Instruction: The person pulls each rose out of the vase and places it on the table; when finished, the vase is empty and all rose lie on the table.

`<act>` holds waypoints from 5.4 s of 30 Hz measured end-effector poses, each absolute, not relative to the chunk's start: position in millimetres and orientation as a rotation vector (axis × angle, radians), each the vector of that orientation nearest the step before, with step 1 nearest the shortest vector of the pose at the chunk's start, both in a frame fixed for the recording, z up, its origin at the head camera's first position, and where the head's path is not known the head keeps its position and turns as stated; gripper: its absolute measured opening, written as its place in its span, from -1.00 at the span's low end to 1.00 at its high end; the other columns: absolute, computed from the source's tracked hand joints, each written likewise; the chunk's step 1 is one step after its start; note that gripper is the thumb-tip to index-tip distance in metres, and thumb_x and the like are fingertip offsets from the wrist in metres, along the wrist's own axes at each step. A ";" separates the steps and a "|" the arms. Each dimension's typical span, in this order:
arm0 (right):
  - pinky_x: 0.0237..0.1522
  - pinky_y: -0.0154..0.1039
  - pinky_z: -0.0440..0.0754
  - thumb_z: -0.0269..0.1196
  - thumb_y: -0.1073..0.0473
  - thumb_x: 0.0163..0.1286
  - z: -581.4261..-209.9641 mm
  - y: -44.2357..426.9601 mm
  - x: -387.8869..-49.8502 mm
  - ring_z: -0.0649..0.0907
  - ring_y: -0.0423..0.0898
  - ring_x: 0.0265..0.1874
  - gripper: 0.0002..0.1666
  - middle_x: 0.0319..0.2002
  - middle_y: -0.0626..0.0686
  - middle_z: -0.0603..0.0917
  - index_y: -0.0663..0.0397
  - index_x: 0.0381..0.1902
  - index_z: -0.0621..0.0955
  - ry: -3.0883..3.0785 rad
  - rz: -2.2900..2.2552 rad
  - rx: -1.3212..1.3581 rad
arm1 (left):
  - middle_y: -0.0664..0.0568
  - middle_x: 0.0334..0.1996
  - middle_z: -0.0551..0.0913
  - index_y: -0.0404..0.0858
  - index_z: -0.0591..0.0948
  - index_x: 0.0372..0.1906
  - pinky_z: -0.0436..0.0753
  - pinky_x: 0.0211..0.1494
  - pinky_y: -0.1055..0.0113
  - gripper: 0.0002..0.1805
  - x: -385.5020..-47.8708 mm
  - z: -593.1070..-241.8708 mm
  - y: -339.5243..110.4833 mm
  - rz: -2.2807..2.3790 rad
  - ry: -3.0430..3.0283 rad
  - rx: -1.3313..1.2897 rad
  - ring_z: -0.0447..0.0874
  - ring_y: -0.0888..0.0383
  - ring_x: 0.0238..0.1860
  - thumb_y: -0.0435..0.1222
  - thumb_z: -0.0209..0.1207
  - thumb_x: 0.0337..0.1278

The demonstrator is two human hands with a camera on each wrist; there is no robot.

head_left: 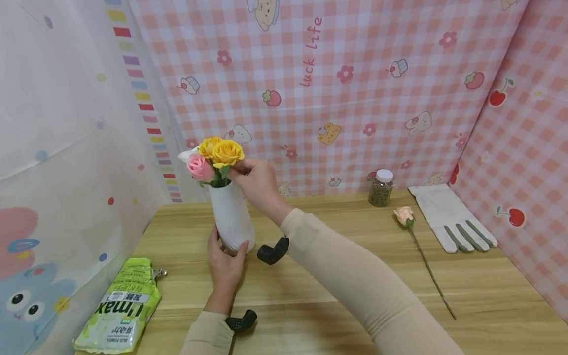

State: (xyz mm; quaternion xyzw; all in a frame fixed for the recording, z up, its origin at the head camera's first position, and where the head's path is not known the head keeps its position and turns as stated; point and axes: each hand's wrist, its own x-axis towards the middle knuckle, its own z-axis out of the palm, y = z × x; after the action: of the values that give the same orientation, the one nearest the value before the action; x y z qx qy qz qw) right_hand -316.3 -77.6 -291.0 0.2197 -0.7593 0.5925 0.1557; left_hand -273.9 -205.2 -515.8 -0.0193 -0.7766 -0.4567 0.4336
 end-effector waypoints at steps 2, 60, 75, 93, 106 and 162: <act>-0.46 -0.34 0.63 0.37 0.11 0.25 -290.9 -76.0 -317.3 0.63 -0.22 -0.50 -0.83 -0.49 -0.09 0.72 0.09 -0.34 0.77 -2.163 1.717 0.591 | -0.23 0.24 0.40 -0.29 0.26 0.41 0.61 -0.01 -0.06 -0.03 -273.4 -515.2 -205.4 -1.145 -1.939 -0.043 0.43 -0.12 0.20 -0.23 0.50 -0.16; -0.61 -0.43 0.50 0.34 0.08 0.27 -376.9 236.0 -275.4 0.61 -0.26 -0.56 -0.79 -0.48 -0.11 0.73 0.09 -0.23 0.66 -1.970 2.056 -0.074 | -0.27 0.22 0.41 -0.32 0.27 0.40 0.62 -0.03 -0.07 -0.03 -271.6 -513.3 -205.7 -1.150 -1.941 -0.030 0.45 -0.15 0.17 -0.24 0.51 -0.19; -0.47 -0.34 0.60 0.30 0.01 0.32 -443.3 263.0 -290.3 0.62 -0.36 -0.43 -0.47 -0.43 -0.33 0.67 0.34 0.05 0.57 -2.423 1.651 -0.085 | -0.24 0.24 0.40 -0.30 0.27 0.40 0.61 0.00 -0.06 -0.03 -272.6 -514.1 -205.4 -1.168 -1.957 -0.011 0.44 -0.12 0.19 -0.25 0.51 -0.19; -0.41 -0.27 0.55 0.30 0.06 0.32 -470.8 280.6 -299.7 0.61 -0.13 -0.40 -0.71 -0.42 0.00 0.73 0.16 -0.16 0.74 -2.838 1.124 0.038 | -0.24 0.20 0.43 -0.31 0.28 0.39 0.61 -0.02 -0.08 -0.03 -272.5 -515.0 -205.4 -1.144 -1.936 -0.027 0.45 -0.11 0.16 -0.26 0.51 -0.20; -0.39 -0.25 0.58 0.34 0.04 0.28 -474.9 283.3 -297.2 0.64 -0.14 -0.42 -0.71 -0.39 -0.01 0.74 0.14 -0.19 0.74 -2.869 1.078 0.127 | -0.23 0.21 0.43 -0.30 0.28 0.39 0.61 -0.03 -0.06 -0.04 -270.5 -512.9 -204.0 -1.166 -1.951 -0.002 0.45 -0.08 0.15 -0.26 0.51 -0.20; -0.71 -0.35 0.42 0.34 0.03 0.27 -482.8 261.2 -302.4 0.57 -0.19 -0.63 -0.48 -0.44 0.02 0.72 0.26 0.07 0.56 -2.887 1.761 -0.062 | -0.24 0.22 0.41 -0.30 0.27 0.40 0.61 -0.02 -0.09 -0.03 -270.5 -510.7 -204.5 -1.162 -1.964 -0.014 0.44 -0.12 0.16 -0.23 0.50 -0.17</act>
State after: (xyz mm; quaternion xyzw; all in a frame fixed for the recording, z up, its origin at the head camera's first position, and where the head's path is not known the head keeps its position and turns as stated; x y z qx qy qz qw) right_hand -302.4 261.2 -482.8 -0.0183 -0.8475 0.5168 -0.1199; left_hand -270.5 -204.5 -510.7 -0.0056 -0.7824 -0.4630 0.4165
